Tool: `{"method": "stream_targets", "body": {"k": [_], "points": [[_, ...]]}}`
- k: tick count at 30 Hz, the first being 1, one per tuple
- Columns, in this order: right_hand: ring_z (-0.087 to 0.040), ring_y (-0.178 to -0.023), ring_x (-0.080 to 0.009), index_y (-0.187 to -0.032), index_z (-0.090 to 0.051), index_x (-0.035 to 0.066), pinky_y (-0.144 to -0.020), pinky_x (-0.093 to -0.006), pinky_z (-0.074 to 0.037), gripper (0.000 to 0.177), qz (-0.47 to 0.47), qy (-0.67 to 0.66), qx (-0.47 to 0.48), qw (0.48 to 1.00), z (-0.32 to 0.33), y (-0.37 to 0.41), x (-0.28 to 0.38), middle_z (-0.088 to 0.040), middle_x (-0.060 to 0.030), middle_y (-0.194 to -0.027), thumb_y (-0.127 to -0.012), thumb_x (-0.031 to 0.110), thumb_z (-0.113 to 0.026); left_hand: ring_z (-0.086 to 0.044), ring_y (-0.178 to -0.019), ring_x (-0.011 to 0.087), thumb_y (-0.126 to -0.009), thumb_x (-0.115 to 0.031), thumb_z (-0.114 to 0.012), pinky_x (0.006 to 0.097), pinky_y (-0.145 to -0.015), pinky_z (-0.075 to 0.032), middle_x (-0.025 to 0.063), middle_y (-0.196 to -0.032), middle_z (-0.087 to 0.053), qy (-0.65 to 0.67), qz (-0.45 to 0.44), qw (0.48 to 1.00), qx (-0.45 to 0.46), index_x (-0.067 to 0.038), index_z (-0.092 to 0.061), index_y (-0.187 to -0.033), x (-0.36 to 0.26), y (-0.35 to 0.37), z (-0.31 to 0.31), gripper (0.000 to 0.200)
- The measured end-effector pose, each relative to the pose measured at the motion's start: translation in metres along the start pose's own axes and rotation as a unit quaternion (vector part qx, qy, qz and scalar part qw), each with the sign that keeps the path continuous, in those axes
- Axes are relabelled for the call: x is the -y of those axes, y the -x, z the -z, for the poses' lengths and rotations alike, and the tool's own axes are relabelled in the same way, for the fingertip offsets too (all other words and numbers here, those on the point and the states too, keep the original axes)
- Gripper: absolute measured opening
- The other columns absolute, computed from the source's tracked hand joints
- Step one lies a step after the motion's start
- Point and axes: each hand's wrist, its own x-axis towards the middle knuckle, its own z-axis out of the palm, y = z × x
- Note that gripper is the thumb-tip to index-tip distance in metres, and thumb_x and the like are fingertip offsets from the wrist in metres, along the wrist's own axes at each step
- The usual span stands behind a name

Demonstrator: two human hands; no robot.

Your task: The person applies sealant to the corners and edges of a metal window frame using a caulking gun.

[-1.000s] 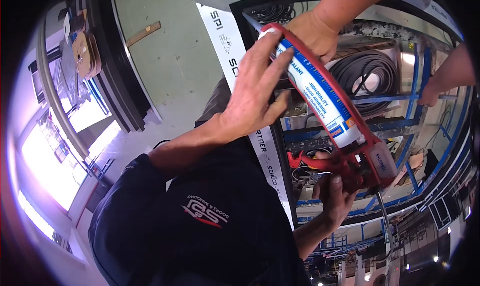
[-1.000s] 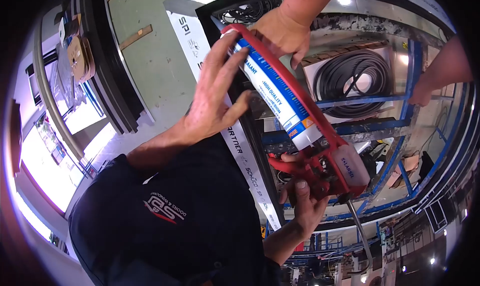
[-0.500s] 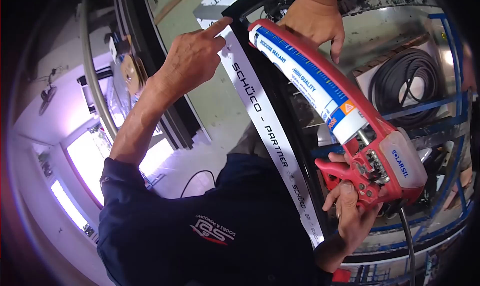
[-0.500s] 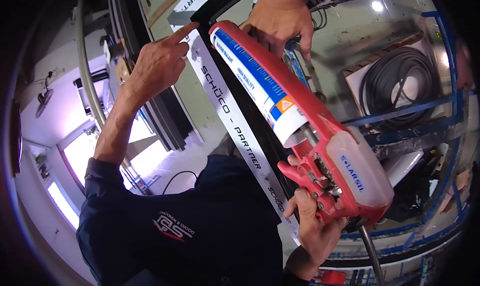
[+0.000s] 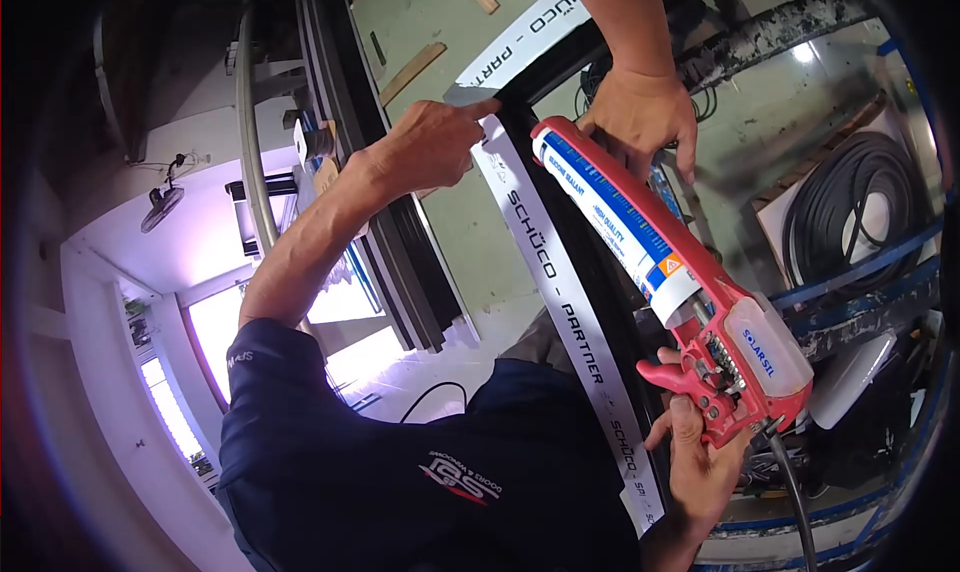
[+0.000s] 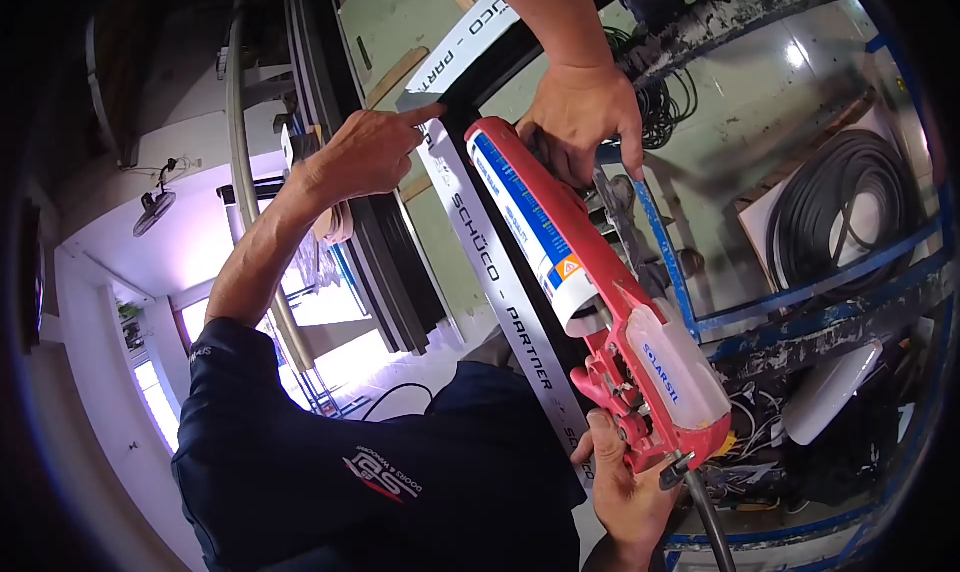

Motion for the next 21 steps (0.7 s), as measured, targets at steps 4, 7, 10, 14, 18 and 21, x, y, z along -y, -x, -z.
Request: {"method": "stream_targets", "body": {"k": [4, 7, 10, 14, 18, 21], "points": [[-0.067, -0.074, -0.0204, -0.125, -0.052, -0.011, -0.049, -0.0255, -0.052, 0.032, 0.015, -0.015, 0.01, 1.0, 0.002, -0.001, -0.003, -0.063, -0.024, -0.12, -0.098, 0.006, -0.056, -0.072, -0.078, 0.03, -0.071, 0.001, -0.054, 0.0378, -0.074, -0.057, 0.0215, -0.136, -0.058, -0.017, -0.014, 0.998, -0.055, 0.007, -0.07, -0.079, -0.007, -0.001, -0.014, 0.019], [-0.066, -0.069, -0.0191, -0.123, -0.053, -0.012, -0.047, -0.0252, -0.051, 0.031, 0.05, -0.015, 0.014, 0.999, -0.001, -0.005, -0.002, -0.065, -0.0223, -0.118, -0.098, 0.007, -0.055, -0.069, -0.084, 0.0394, -0.076, -0.006, -0.056, 0.0439, -0.077, -0.057, 0.0331, -0.132, -0.054, 0.118, 0.053, 0.988, -0.082, 0.007, -0.066, -0.085, -0.034, -0.006, -0.024, 0.019], [-0.063, -0.061, -0.0161, -0.123, -0.053, -0.012, -0.045, -0.0246, -0.047, 0.032, 0.026, -0.008, -0.024, 0.999, -0.006, -0.005, -0.004, -0.066, -0.0213, -0.117, -0.098, 0.008, -0.055, -0.067, -0.087, 0.0477, -0.078, -0.009, -0.057, 0.0477, -0.08, -0.057, 0.0415, -0.132, -0.048, 0.239, 0.091, 0.952, -0.17, 0.008, -0.06, -0.096, -0.085, 0.0, -0.047, 0.024], [-0.058, -0.058, -0.0143, -0.126, -0.049, -0.01, -0.044, -0.0231, -0.039, 0.036, 0.005, 0.002, -0.019, 1.0, -0.001, -0.004, -0.008, -0.066, -0.0215, -0.118, -0.098, 0.01, -0.057, -0.065, -0.086, 0.0499, -0.079, -0.003, -0.056, 0.05, -0.082, -0.054, 0.043, -0.139, -0.039, 0.291, 0.188, 0.909, -0.233, 0.006, -0.057, -0.09, -0.112, -0.001, -0.055, 0.015], [-0.067, -0.095, -0.0295, -0.14, -0.033, -0.009, -0.049, -0.0282, -0.055, 0.05, -0.04, -0.016, 0.004, 0.999, 0.006, -0.003, -0.007, -0.059, -0.0298, -0.122, -0.098, 0.003, -0.057, -0.066, -0.084, 0.0489, -0.077, -0.004, -0.057, 0.0501, -0.08, -0.055, 0.0408, -0.139, -0.042, 0.273, 0.182, 0.917, -0.227, 0.006, -0.058, -0.085, -0.109, -0.002, -0.047, 0.014], [-0.067, -0.096, -0.0283, -0.138, -0.035, -0.009, -0.05, -0.0281, -0.055, 0.047, -0.035, -0.011, 0.006, 0.999, 0.004, -0.004, -0.005, -0.06, -0.0281, -0.122, -0.099, 0.005, -0.057, -0.067, -0.081, 0.0469, -0.077, -0.006, -0.057, 0.0496, -0.078, -0.055, 0.0378, -0.14, -0.044, 0.253, 0.171, 0.928, -0.215, 0.007, -0.058, -0.084, -0.097, -0.002, -0.044, 0.015]]}}
